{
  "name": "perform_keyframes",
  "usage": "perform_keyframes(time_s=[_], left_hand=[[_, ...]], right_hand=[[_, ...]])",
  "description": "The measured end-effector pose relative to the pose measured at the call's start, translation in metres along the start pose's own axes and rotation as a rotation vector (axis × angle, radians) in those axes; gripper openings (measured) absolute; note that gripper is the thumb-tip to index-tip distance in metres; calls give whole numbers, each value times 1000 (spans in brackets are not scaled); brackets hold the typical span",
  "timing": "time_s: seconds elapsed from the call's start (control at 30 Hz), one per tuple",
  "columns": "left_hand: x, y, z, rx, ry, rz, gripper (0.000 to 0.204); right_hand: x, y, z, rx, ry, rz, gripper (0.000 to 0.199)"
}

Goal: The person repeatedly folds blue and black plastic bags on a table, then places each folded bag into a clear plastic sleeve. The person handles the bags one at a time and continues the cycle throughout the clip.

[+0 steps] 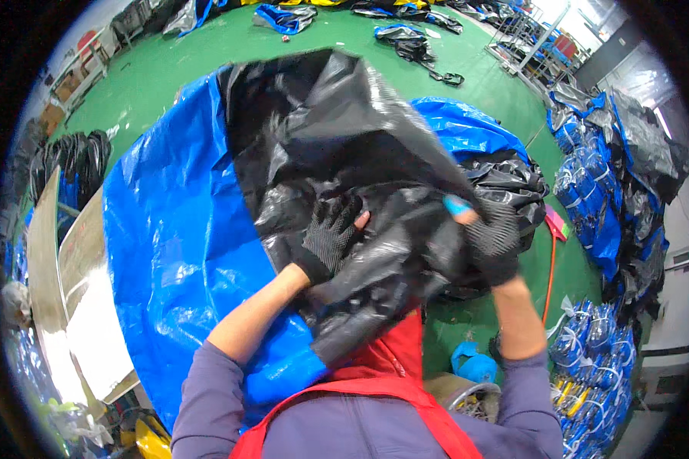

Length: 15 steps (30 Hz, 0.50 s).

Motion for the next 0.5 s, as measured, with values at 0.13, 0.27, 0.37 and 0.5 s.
perform_keyframes(time_s=[0.13,0.27,0.37,0.5], left_hand=[[6,2,-4,-101,-40,-70,55],[16,-25,5,-256,-98,-32,55],[18,-115,-26,-190,-74,-23,54],[2,-301,-220,-332,-1058,622,51]], right_hand=[[-53,-26,4,-135,-397,-872,40],[-132,81,7,-192,-976,-615,44],[-94,184,41,-507,-932,-769,67],[32,202,90,-425,-800,-1096,108]])
Point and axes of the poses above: each hand's wrist, its own z-axis towards the middle knuckle, its own y-axis out of the palm, x = y × z, the point moved 4 cm from there along z, towards the middle knuckle, and after that the axes turned 12 degrees about x, right-handed, at the moved point
